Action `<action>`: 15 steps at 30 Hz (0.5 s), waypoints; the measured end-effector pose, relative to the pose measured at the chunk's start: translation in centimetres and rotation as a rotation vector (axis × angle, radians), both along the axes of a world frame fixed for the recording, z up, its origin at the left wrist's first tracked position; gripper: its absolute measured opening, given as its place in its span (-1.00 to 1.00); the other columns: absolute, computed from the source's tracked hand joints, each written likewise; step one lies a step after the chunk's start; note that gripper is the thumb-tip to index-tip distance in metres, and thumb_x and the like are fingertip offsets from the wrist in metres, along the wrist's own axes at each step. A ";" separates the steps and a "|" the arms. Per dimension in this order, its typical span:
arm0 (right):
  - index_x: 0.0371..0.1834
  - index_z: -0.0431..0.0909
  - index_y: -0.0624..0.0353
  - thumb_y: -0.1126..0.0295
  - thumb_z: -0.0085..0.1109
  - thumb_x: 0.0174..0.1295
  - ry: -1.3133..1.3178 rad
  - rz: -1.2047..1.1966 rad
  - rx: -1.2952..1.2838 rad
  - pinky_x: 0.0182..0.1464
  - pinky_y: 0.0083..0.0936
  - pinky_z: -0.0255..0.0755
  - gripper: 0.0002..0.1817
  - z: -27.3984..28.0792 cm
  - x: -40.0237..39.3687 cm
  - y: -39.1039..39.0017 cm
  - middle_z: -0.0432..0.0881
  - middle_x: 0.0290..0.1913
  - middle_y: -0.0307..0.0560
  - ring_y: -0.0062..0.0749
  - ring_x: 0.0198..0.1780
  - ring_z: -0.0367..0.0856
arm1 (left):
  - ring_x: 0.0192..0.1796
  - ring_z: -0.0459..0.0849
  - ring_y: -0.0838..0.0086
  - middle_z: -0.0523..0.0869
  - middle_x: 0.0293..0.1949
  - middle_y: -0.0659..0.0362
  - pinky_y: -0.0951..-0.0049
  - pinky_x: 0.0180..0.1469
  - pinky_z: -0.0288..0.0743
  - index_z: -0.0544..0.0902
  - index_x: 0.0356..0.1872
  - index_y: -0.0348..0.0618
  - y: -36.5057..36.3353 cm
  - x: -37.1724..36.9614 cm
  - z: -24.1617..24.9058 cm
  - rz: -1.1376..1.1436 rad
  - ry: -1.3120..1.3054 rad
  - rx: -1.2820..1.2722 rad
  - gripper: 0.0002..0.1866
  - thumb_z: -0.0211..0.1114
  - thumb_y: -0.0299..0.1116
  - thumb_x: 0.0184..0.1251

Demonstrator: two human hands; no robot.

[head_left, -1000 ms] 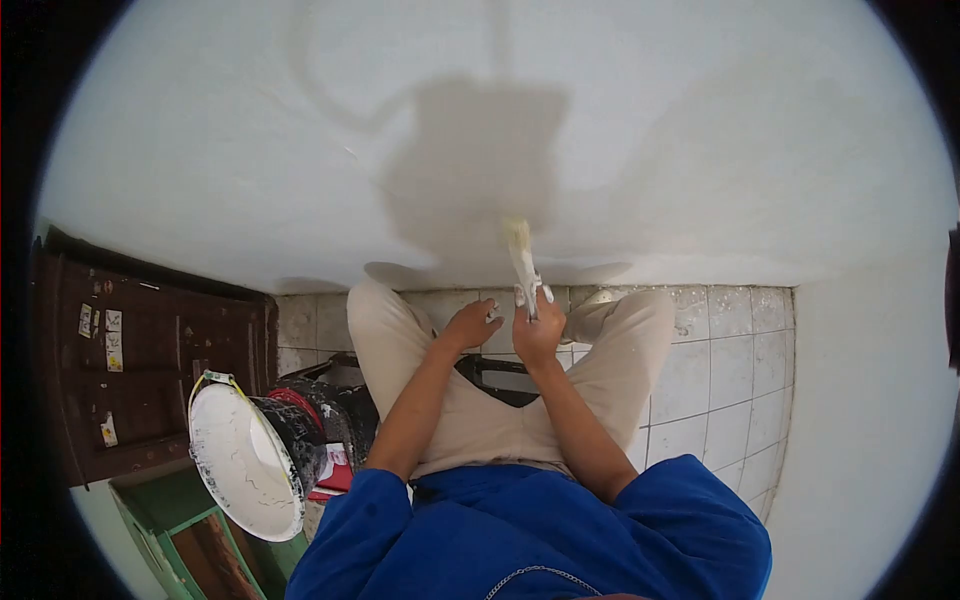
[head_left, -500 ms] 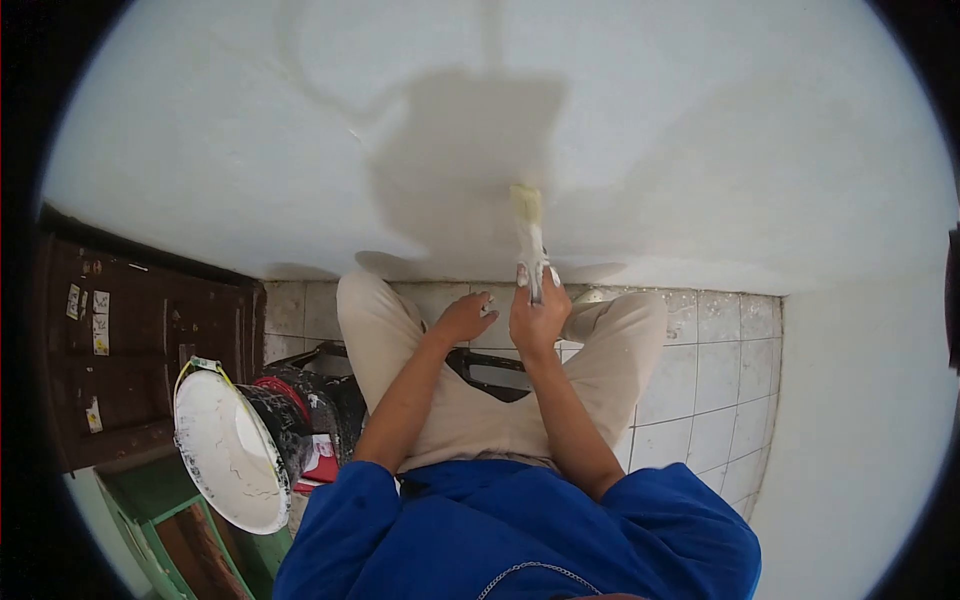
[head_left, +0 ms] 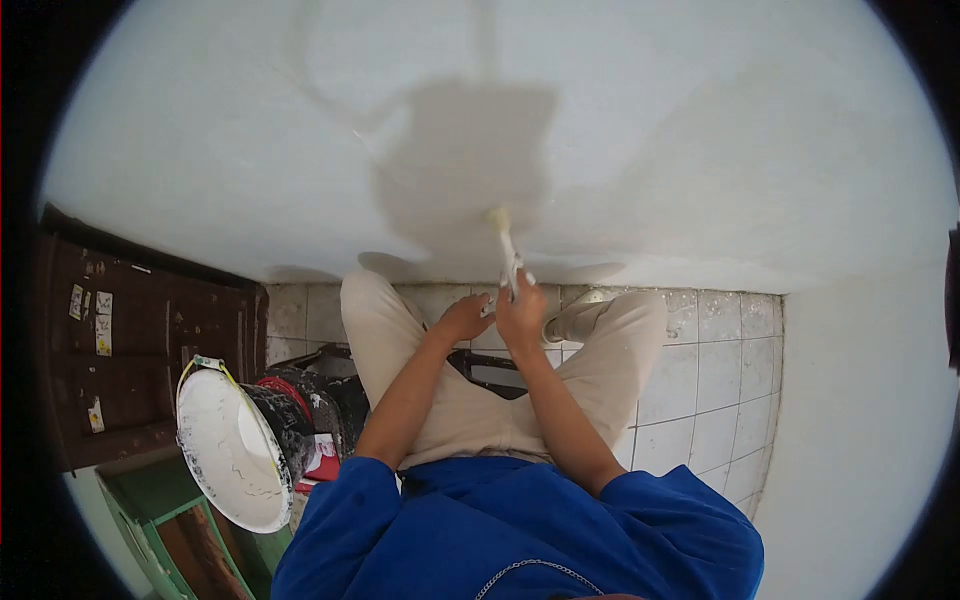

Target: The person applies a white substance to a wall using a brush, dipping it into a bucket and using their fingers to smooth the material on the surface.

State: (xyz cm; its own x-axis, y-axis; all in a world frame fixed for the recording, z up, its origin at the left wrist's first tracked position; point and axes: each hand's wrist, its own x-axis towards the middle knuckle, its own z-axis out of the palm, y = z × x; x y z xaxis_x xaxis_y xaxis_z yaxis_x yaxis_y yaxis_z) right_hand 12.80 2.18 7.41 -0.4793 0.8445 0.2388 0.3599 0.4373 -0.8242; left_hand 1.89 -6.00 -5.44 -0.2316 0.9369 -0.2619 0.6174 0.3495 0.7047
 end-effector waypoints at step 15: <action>-0.17 0.59 0.39 0.52 0.13 0.13 0.050 0.020 0.029 -0.48 -0.21 0.34 -0.77 -5.3 0.6 -0.7 0.56 -0.54 0.23 0.10 -0.50 0.56 | 0.06 0.54 0.00 0.60 -0.04 -0.17 0.10 0.07 0.42 0.48 0.05 -0.31 -0.1 -0.2 2.7 0.028 -0.038 -0.097 -0.50 0.17 -0.10 0.25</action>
